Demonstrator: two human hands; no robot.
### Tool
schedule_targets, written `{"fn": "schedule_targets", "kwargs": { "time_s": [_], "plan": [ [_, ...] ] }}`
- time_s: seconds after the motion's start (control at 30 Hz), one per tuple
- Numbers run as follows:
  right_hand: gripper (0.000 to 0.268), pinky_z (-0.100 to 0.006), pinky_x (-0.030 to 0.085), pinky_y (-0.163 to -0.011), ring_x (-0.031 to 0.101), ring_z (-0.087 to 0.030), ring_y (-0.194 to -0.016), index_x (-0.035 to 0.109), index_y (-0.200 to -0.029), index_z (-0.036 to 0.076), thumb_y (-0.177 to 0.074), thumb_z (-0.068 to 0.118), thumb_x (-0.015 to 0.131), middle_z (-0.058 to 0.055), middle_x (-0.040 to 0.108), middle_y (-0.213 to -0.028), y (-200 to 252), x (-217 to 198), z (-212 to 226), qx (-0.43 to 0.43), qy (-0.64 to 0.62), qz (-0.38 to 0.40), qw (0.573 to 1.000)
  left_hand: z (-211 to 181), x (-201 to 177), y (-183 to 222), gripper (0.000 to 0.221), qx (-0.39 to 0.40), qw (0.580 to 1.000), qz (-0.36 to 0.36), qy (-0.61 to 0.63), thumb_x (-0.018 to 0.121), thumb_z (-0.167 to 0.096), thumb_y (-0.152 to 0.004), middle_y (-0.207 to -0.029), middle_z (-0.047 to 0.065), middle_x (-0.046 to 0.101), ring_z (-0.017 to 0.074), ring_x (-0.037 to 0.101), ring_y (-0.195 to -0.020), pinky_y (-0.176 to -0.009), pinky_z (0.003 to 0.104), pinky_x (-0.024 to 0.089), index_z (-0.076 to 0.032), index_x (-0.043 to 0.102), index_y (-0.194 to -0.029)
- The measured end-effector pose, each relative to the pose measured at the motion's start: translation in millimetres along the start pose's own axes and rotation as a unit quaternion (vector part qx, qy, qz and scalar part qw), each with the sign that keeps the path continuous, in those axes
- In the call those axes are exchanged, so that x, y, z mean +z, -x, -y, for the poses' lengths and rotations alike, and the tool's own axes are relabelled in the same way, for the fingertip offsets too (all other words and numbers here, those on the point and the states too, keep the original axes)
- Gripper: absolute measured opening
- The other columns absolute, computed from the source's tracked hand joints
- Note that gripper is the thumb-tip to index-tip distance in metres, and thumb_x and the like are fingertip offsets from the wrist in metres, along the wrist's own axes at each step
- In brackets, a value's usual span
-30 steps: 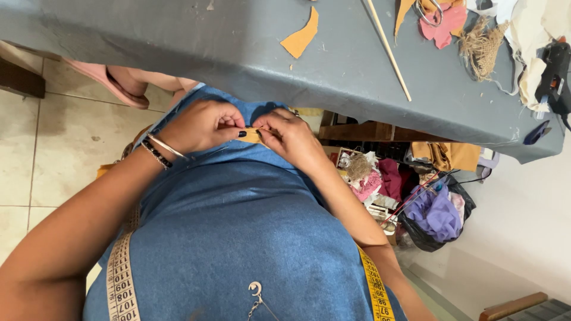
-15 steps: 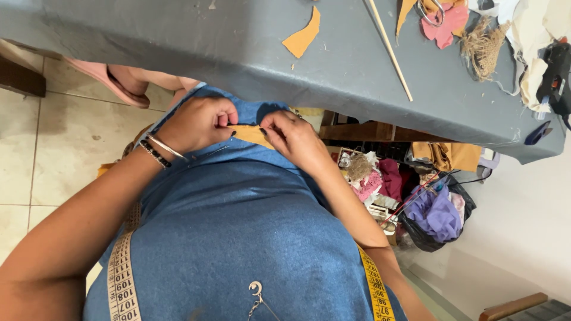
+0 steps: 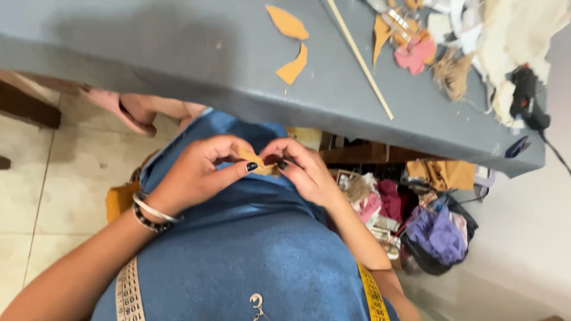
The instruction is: Assembling a decorative flower by gluing fabric petals onto a wooden stick using a hot glue gun.
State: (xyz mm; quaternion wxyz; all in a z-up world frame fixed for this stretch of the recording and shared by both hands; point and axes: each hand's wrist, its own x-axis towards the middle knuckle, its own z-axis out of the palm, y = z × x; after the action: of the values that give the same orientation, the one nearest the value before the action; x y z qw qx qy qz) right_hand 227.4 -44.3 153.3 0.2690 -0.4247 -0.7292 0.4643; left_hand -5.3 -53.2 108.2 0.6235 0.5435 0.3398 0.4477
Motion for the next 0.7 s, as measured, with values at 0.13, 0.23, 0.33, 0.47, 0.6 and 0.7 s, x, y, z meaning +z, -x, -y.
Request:
{"fn": "schedule_targets", "kwargs": {
  "time_s": [0.13, 0.23, 0.33, 0.47, 0.6, 0.7],
  "plan": [
    [0.029, -0.029, 0.058, -0.071, 0.069, -0.015, -0.074, 0.072, -0.102, 0.012, -0.089, 0.037, 0.077, 0.0, 0.071, -0.076, -1, 7, -9, -0.031, 0.028, -0.024, 0.999, -11, 10, 3, 0.008, 0.06, 0.995, -0.05, -0.059, 0.075, -0.011, -0.091, -0.087, 0.006, 0.082, 0.0116, 0.074, -0.085, -0.083, 0.031, 0.059, -0.007, 0.079, -0.098],
    [0.023, -0.029, 0.055, -0.058, 0.064, -0.015, -0.061, 0.07, -0.086, 0.008, -0.083, 0.024, 0.087, -0.003, 0.067, -0.064, -4, 16, 0, -0.01, 0.016, -0.061, 0.998, -18, 12, 4, 0.015, 0.103, 0.988, -0.082, -0.083, 0.077, -0.006, -0.087, -0.094, 0.012, 0.081, 0.0252, 0.079, -0.091, -0.084, 0.037, 0.06, -0.004, 0.079, -0.102],
    [0.012, -0.03, 0.057, -0.066, 0.067, -0.015, -0.066, 0.077, -0.09, 0.008, -0.085, 0.016, 0.085, -0.003, 0.071, -0.068, -10, 17, 14, -0.065, 0.027, -0.117, 0.991, -31, 10, 7, 0.02, 0.117, 0.982, -0.096, -0.114, 0.07, -0.005, -0.089, -0.094, 0.012, 0.082, 0.031, 0.078, -0.091, -0.083, 0.04, 0.059, -0.005, 0.081, -0.106],
    [0.012, -0.027, 0.055, -0.067, 0.061, -0.012, -0.069, 0.074, -0.098, 0.004, -0.09, 0.01, 0.08, -0.002, 0.065, -0.071, -9, 22, 10, -0.071, -0.05, -0.157, 0.984, -29, 8, 11, 0.012, 0.076, 0.98, -0.124, -0.133, 0.077, -0.017, -0.09, -0.081, 0.002, 0.081, 0.0133, 0.075, -0.079, -0.083, 0.032, 0.058, -0.011, 0.079, -0.099],
    [0.011, -0.026, 0.053, -0.061, 0.059, -0.012, -0.064, 0.073, -0.101, 0.0, -0.094, 0.008, 0.075, -0.005, 0.061, -0.07, -7, 27, 13, -0.086, -0.08, -0.194, 0.974, -30, 13, 12, 0.02, 0.067, 0.981, -0.124, -0.133, 0.08, -0.018, -0.087, -0.083, 0.002, 0.084, 0.0147, 0.078, -0.082, -0.084, 0.033, 0.058, -0.011, 0.079, -0.106],
    [0.008, -0.023, 0.051, -0.055, 0.054, -0.01, -0.057, 0.075, -0.1, 0.002, -0.094, 0.007, 0.075, -0.003, 0.058, -0.065, -6, 21, 34, -0.124, -0.018, -0.203, 0.971, -54, 17, 10, 0.027, 0.07, 0.985, -0.112, -0.111, 0.085, -0.015, -0.078, -0.083, 0.006, 0.082, 0.0182, 0.078, -0.081, -0.081, 0.035, 0.059, -0.009, 0.077, -0.103]
  ]
}}
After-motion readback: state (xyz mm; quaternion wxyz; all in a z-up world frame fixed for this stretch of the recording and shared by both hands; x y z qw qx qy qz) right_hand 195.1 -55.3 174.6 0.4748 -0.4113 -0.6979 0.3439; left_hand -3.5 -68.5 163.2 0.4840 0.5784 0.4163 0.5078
